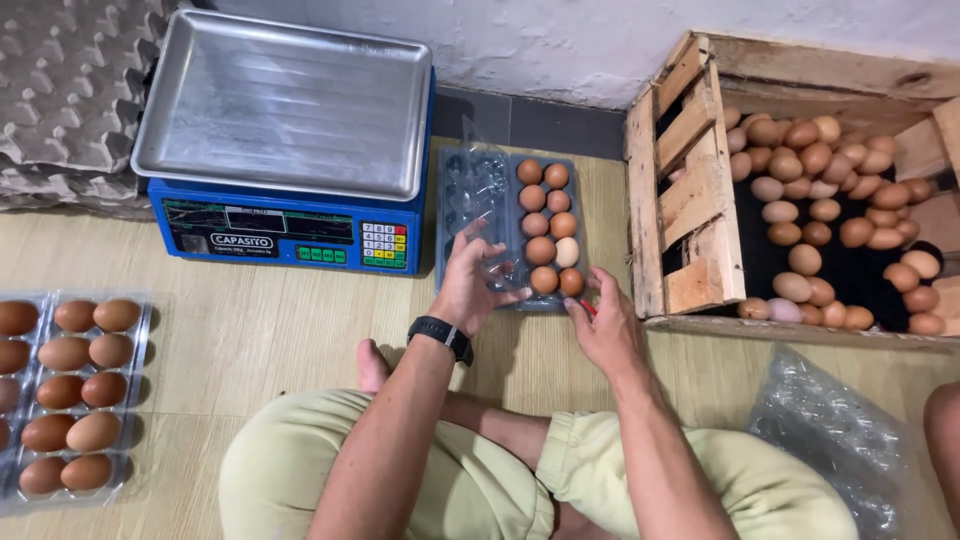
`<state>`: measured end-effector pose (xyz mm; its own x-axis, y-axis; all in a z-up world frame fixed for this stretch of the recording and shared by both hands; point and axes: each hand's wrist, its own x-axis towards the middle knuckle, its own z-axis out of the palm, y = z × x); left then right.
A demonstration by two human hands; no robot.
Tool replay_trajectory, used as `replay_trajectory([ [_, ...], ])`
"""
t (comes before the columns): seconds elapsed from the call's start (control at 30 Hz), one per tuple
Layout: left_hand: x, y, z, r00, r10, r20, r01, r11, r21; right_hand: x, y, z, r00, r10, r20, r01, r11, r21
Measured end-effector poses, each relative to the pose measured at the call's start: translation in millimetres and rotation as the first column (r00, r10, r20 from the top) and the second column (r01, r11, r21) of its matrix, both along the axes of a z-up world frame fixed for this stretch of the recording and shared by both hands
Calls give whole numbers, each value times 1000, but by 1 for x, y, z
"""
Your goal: Cleaning individual eggs with a brush, weighing them on a digital scale, and organizing them into plastic cartons.
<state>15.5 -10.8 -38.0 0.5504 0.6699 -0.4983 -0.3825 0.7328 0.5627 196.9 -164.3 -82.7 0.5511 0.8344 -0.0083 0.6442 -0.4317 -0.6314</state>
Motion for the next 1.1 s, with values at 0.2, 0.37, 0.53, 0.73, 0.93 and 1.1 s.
replay_trajectory([
  [0.2, 1, 1, -9, 1000, -1, 22, 1, 1000, -15, 3, -3, -10, 997, -52, 49, 51, 999, 19],
  [0.37, 2, 5, -13, 1000, 2, 24, -1, 1000, -21, 16, -6, -30, 994, -110, -13, 111, 976, 186],
  [0.53, 1, 5, -16, 1000, 0, 26, 1, 1000, -12, 27, -6, -44, 969, -196, -153, 224, 955, 197],
  [0.73, -2, 6, -12, 1000, -13, -6, 13, 1000, -1, 18, 3, -4, 763, -138, -632, 299, 941, 156],
  [0.93, -1, 5, -10, 999, -21, -33, 21, 1000, -14, 32, 33, -5, 627, -269, -731, 420, 907, 26],
  [1.1, -3, 8, 7, 982, -86, -170, 97, 993, 61, 39, 54, -11, 714, -265, -648, 360, 933, 15],
])
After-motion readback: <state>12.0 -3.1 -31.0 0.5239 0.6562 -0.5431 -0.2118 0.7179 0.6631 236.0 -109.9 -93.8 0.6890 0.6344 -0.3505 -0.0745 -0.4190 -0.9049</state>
